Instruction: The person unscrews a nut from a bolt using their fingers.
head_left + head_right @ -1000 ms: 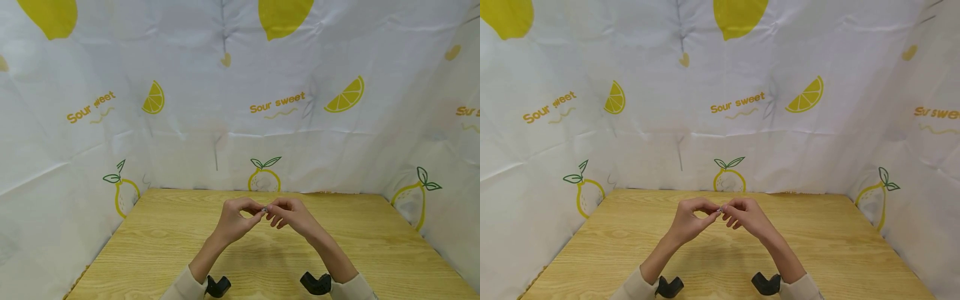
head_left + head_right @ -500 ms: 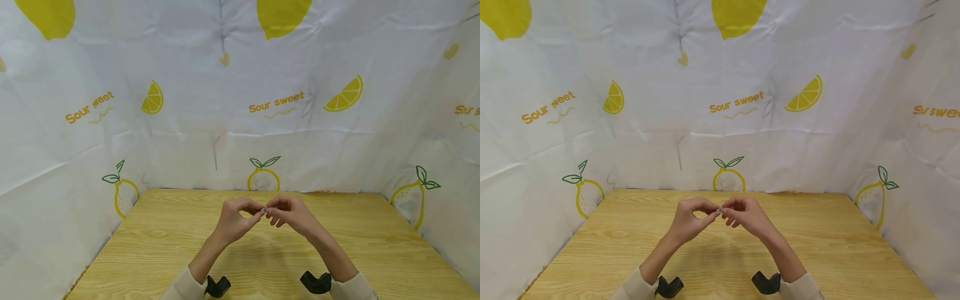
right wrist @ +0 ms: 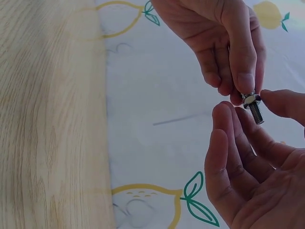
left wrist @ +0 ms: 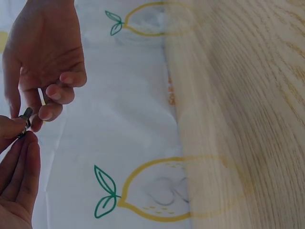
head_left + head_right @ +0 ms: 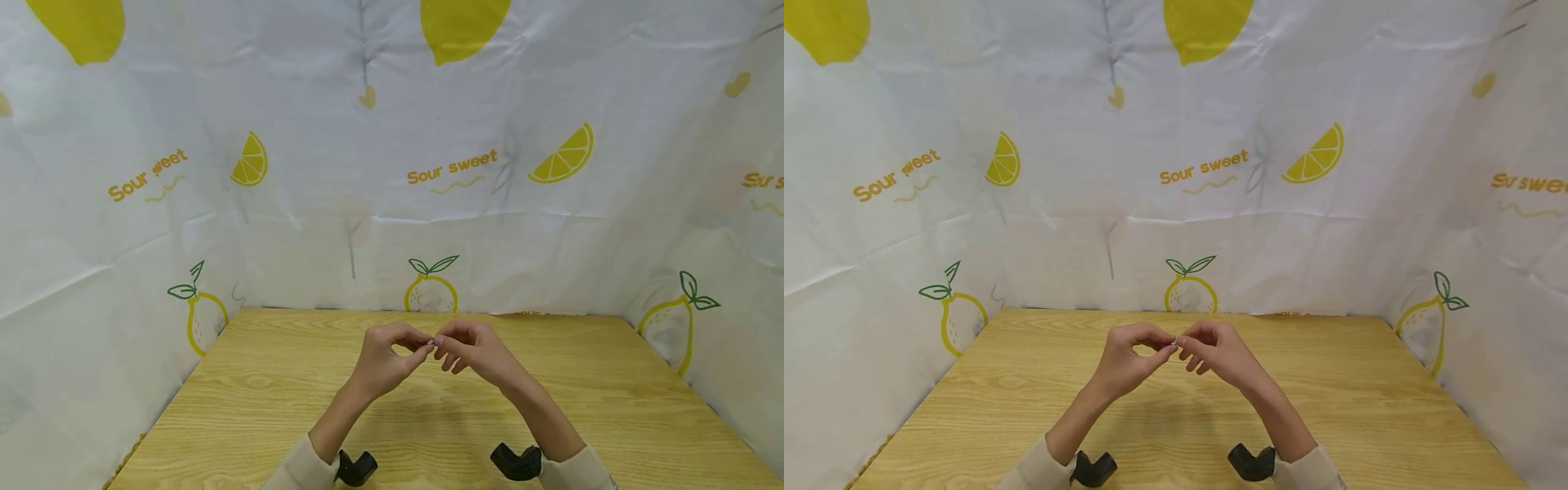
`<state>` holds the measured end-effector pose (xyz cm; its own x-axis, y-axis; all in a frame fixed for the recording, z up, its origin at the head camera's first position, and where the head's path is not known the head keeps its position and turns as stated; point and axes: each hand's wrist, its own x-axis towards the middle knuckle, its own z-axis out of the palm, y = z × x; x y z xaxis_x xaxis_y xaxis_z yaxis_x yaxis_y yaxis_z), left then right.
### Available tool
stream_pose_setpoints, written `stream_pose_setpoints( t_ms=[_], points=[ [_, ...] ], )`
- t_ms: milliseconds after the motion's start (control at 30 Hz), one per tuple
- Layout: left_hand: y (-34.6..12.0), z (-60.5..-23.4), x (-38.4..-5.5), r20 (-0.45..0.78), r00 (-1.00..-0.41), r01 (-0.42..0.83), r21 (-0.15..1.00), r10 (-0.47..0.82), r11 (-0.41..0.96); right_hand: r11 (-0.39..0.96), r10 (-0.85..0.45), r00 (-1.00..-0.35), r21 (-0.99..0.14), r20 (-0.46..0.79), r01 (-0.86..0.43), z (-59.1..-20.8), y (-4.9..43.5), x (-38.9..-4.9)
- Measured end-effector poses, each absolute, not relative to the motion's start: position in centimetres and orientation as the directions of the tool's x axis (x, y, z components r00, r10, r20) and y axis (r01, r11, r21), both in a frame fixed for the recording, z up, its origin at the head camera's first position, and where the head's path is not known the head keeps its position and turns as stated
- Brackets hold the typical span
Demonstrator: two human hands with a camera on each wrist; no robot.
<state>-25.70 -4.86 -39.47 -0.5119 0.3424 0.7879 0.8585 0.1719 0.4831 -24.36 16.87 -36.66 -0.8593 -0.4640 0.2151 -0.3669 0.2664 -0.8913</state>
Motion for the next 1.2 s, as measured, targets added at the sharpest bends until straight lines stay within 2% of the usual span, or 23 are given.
stream_pose_setpoints(
  t_ms=[600, 1200],
  points=[
    [-4.83, -39.47, -25.65, 0.785, -0.518, 0.855, 0.488, 0.34, 0.175, 0.235, -0.479, -0.841, -0.886, 0.252, -0.4, -36.73, 17.03, -24.32],
    [-4.75, -39.47, -25.6, 0.8, -0.495, 0.869, 0.46, 0.339, 0.184, 0.275, -0.453, -0.866, -0.891, 0.211, -0.361, -36.75, 17.11, -24.3]
  ],
)
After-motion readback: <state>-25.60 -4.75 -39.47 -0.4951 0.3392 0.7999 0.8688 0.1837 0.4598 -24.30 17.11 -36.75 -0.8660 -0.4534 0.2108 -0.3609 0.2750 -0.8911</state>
